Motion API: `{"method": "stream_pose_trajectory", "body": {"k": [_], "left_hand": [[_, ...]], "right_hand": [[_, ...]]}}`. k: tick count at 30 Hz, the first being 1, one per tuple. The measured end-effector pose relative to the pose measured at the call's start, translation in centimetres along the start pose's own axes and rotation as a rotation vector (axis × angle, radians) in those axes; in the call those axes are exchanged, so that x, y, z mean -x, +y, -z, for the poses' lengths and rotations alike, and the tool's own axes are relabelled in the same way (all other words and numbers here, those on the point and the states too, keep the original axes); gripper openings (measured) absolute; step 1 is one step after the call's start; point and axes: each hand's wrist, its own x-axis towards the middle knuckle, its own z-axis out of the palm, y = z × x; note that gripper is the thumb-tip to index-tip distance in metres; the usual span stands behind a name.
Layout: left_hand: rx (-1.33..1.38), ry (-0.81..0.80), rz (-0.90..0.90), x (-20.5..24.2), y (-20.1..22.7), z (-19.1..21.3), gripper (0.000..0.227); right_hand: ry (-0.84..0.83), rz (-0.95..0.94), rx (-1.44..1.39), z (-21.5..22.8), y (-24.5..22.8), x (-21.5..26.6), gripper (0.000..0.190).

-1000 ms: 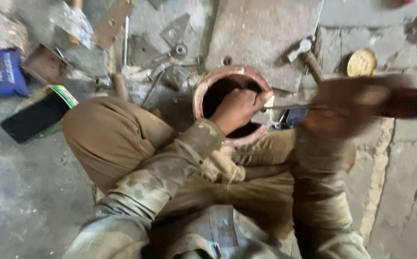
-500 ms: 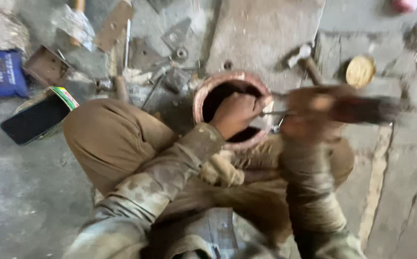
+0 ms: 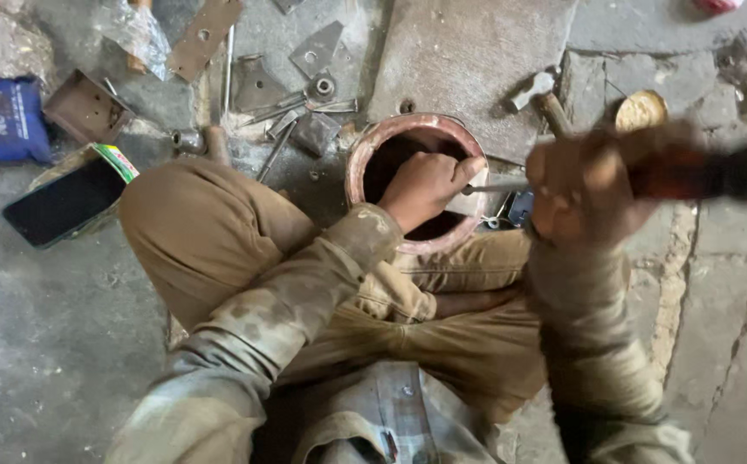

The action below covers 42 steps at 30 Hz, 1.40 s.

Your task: The person sits on the floor and uses a hammer and chisel to shape a small metal piece. They repeatedly strike the chisel to create or enlarge a hole, then inspect the piece and use a hammer to flatten or shape it on a metal block.

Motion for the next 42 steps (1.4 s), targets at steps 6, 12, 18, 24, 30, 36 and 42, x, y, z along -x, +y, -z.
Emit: {"method": "stream_pose_trajectory", "body": {"k": [6, 12, 18, 24, 30, 36, 42], "left_hand": [[0.124, 0.149, -0.280, 0.1, -0.7, 0.0, 0.078], [-0.038, -0.004, 0.065, 0.1, -0.1, -0.6, 0.073], [-0.019, -0.091, 0.103, 0.8, -0.5, -0.4, 0.074], [-0.001, 0.027, -0.143, -0.1, 0.1, 0.2, 0.072], [-0.084, -0.053, 0.092, 0.4, 0.3, 0.3, 0.077], [-0.092, -0.027, 0.022, 0.5, 0.7, 0.2, 0.078], [-0.129, -0.078, 0.161, 1.2, 0.8, -0.1, 0.077]], "right_hand": [[0.287, -0.130, 0.075, -1.8, 2.3, 2.5, 0.016], [0.398, -0.121, 0.081, -2.6, 0.7, 5.0, 0.005], [0.480, -0.167, 0.112, -3.4, 1.3, 7.0, 0.009], [0.545, -0.183, 0.202, -3.7, 0.9, 9.1, 0.020], [0.501, -0.161, 0.330, -4.2, -0.3, 11.3, 0.021], [0.507, -0.240, 0.417, -5.6, -0.7, 11.6, 0.019], [0.565, -0.234, 0.272, -5.9, -0.7, 12.0, 0.018]]}}
